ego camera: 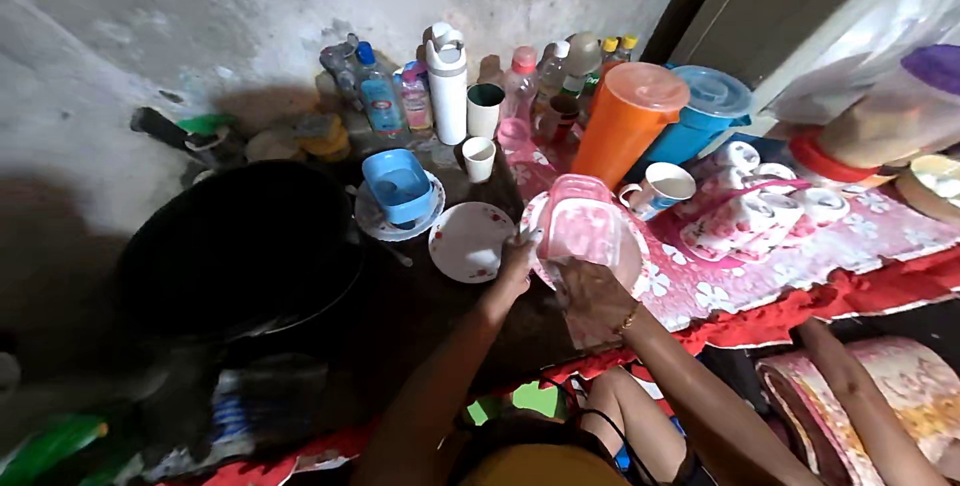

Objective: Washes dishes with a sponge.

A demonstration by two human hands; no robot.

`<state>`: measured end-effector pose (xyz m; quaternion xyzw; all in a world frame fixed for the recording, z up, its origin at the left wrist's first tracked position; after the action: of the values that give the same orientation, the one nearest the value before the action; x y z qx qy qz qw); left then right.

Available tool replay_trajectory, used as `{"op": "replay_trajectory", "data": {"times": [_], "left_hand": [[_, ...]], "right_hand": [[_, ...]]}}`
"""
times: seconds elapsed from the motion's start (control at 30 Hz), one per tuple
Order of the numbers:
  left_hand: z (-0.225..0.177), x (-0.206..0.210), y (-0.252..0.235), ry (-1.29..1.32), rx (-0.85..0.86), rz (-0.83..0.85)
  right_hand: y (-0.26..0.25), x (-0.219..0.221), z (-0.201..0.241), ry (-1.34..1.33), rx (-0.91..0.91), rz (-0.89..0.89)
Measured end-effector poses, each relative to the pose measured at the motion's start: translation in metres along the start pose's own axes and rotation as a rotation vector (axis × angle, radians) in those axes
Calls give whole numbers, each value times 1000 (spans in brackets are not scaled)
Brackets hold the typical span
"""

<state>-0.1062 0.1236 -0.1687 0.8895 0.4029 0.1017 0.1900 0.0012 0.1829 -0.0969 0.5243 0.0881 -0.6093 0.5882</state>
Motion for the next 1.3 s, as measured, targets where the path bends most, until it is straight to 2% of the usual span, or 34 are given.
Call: {"op": "replay_trajectory", "data": {"times": [0.1, 0.17, 0.27, 0.37, 0.47, 0.53, 0.6, 0.67, 0.73, 0.8, 0.9, 1.0, 1.07, 1.1, 1.13, 1.2, 1.27, 1.3], "left_hand": [[-5, -9, -9, -175, 29, 99], [-8, -19, -23, -253, 84, 98], [-16, -41, -54, -466, 206, 2], [-36, -61, -95, -804, 300, -124], [-50, -63, -142, -1191, 409, -217], [-55, -59, -167, -1416, 392, -210], [-55, -59, -182, -1494, 350, -227], [-54, -62, -190, -1538, 221, -201], [-52, -69, -187, -1442, 171, -216], [-50, -77, -175, -1188, 177, -270], [-60, -79, -135, -825, 208, -325], [-71, -65, -80, -486, 295, -272], [-80, -57, -45, -368, 366, -228], [-81, -59, -32, -381, 397, -218], [-80, -65, -24, -430, 429, -217], [-77, -80, -13, -538, 482, -206], [-64, -97, -9, -494, 508, -202], [-57, -102, -13, -376, 517, -199]], "right_hand": [[-5, 4, -6, 17, 57, -45], [-9, 5, -12, 0, 57, -81], [-14, 6, -25, -88, -13, -111], [-14, 4, -38, -278, -87, -195], [-15, 2, -52, -486, -165, -363], [-12, -3, -55, -612, -233, -482], [-14, -9, -60, -675, -296, -607], [-14, -16, -61, -728, -295, -696], [-20, -22, -61, -830, -266, -791], [-33, -29, -52, -995, -268, -889], [-61, -44, -19, -1087, -425, -957], [-90, -44, 26, -707, -563, -868], [-114, -37, 47, -376, -512, -790], [-121, -37, 52, -326, -466, -772], [-125, -43, 56, -338, -419, -761], [-126, -67, 61, -561, -304, -597], [-138, -70, 54, -828, -366, -462], [-139, -65, 51, -953, -418, -426]]}}
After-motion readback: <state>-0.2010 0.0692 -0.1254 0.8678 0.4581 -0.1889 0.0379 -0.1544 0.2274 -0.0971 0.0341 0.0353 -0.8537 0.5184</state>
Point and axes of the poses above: each hand's wrist, its own y-axis away from the middle knuckle, its own x-axis out of the palm, z = x × y, the point moved 1 cm from there along -y, towards the middle knuckle, and after that the axes turned 15 degrees about -y, right-handed, at the moved point
